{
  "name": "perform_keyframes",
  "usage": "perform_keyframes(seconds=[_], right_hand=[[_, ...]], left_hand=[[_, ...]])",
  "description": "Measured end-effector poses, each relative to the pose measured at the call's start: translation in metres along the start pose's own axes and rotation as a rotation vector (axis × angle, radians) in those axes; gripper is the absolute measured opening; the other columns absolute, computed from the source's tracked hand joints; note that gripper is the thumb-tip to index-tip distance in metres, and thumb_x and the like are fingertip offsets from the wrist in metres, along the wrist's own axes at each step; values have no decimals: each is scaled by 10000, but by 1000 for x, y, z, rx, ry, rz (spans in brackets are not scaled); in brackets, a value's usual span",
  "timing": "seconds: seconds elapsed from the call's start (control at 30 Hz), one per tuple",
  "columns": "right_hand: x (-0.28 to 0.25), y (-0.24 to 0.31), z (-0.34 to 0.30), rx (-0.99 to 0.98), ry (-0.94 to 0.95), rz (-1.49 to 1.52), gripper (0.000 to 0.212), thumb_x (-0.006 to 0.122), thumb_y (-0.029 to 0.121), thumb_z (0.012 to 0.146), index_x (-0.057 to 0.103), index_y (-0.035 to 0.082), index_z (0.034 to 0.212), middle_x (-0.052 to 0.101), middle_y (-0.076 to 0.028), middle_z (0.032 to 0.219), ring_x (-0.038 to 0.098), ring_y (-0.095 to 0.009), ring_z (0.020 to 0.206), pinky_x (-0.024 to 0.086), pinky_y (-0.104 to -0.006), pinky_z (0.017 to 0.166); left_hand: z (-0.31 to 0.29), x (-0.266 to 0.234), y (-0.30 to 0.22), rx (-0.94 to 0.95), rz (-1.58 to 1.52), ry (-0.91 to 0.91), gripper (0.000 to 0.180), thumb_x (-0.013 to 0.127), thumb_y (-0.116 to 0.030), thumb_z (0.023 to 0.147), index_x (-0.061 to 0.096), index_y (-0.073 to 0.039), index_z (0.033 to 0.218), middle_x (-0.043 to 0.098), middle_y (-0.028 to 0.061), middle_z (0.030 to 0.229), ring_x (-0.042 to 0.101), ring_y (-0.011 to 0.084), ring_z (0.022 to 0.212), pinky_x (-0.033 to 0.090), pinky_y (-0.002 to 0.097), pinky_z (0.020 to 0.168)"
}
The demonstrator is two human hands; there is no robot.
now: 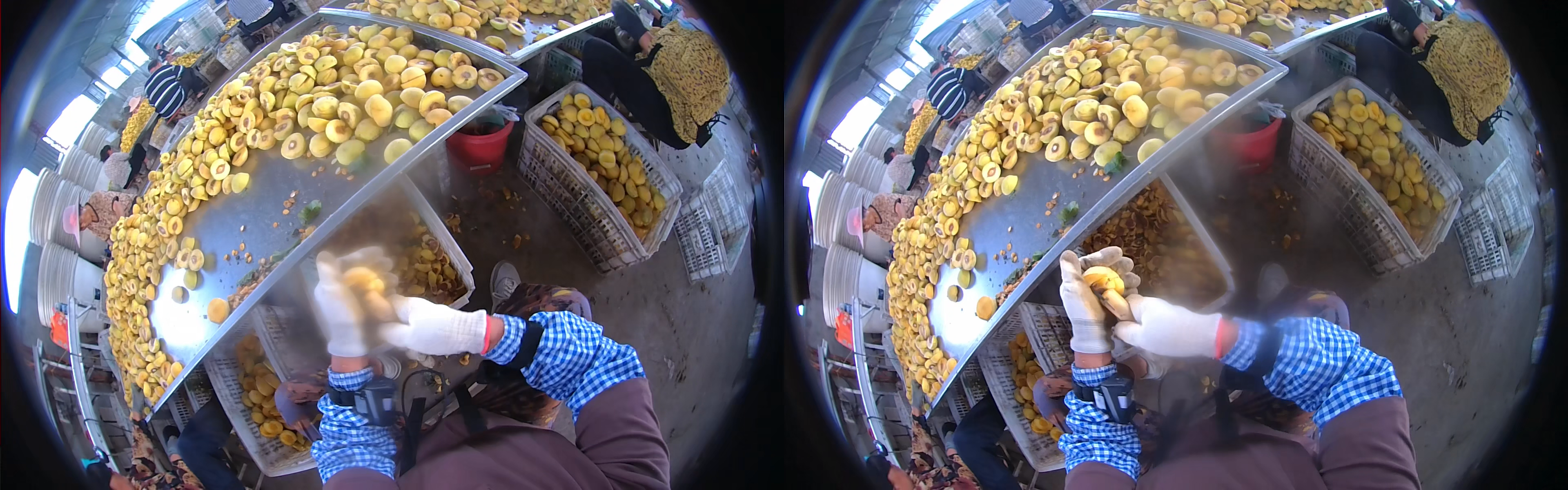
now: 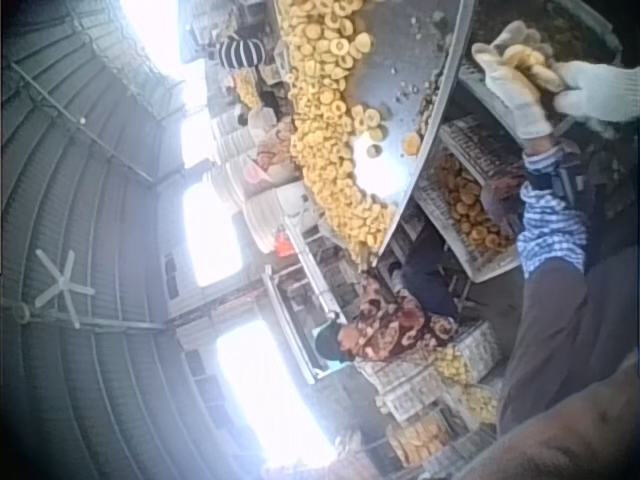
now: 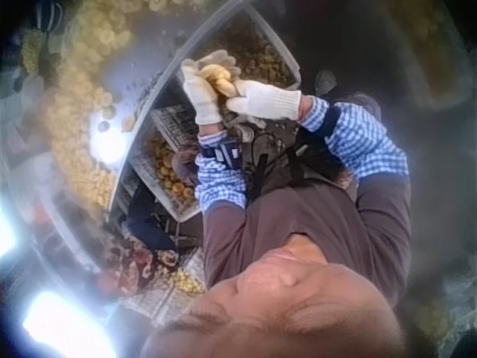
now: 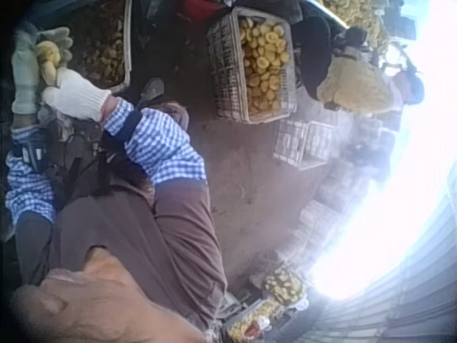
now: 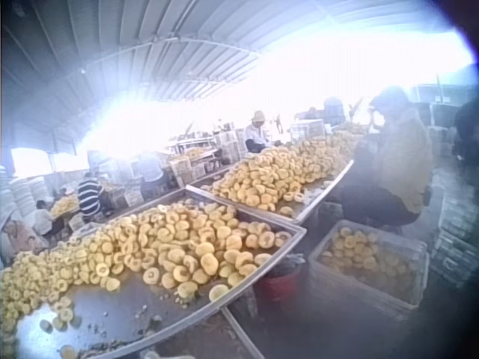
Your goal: The person removes pits from apricots using a small pitting tool and places the fruit into a bin while working at a large metal processing table.
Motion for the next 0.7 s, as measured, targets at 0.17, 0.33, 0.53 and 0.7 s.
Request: perform_keyframes(seconds=[0.17, 0.33, 0.53, 0.7], right_hand=[[17, 0, -5, 147, 313, 484, 190, 562, 250, 892, 523, 75, 829, 484, 22, 623, 452, -79, 481, 371, -240, 412], [12, -7, -5, 108, 301, 475, 175, 563, 254, 902, 536, 91, 843, 472, 39, 643, 432, -63, 490, 356, -223, 415], [32, 22, -13, 99, 462, 794, 151, 567, 229, 914, 506, 111, 841, 421, 80, 622, 380, -24, 469, 289, -198, 386], [-14, -21, 11, 56, 73, 339, 218, 573, 247, 898, 439, 97, 815, 472, -15, 576, 467, -126, 417, 375, -268, 375]], left_hand=[[-8, 9, 5, -194, -349, 113, 513, 506, -510, 893, 650, -21, 829, 626, 111, 779, 603, 241, 658, 519, 329, 593], [-4, 14, 19, -314, -441, 172, 480, 494, -465, 910, 650, -18, 836, 602, 76, 745, 593, 224, 715, 509, 321, 624], [1, -7, 21, -339, -800, 524, 600, 450, -573, 907, 607, -10, 1043, 661, 160, 948, 629, 308, 904, 533, 386, 767], [5, -37, 7, -13, -286, 210, 583, 554, -438, 894, 465, 18, 1246, 579, 165, 1133, 597, 287, 984, 509, 405, 851]])
Point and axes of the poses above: each hand's wrist, its own z-axis towards the middle knuckle, its own x-axis out of the palm, y = z × x, the point moved 8 cm from there along z, towards the middle knuckle
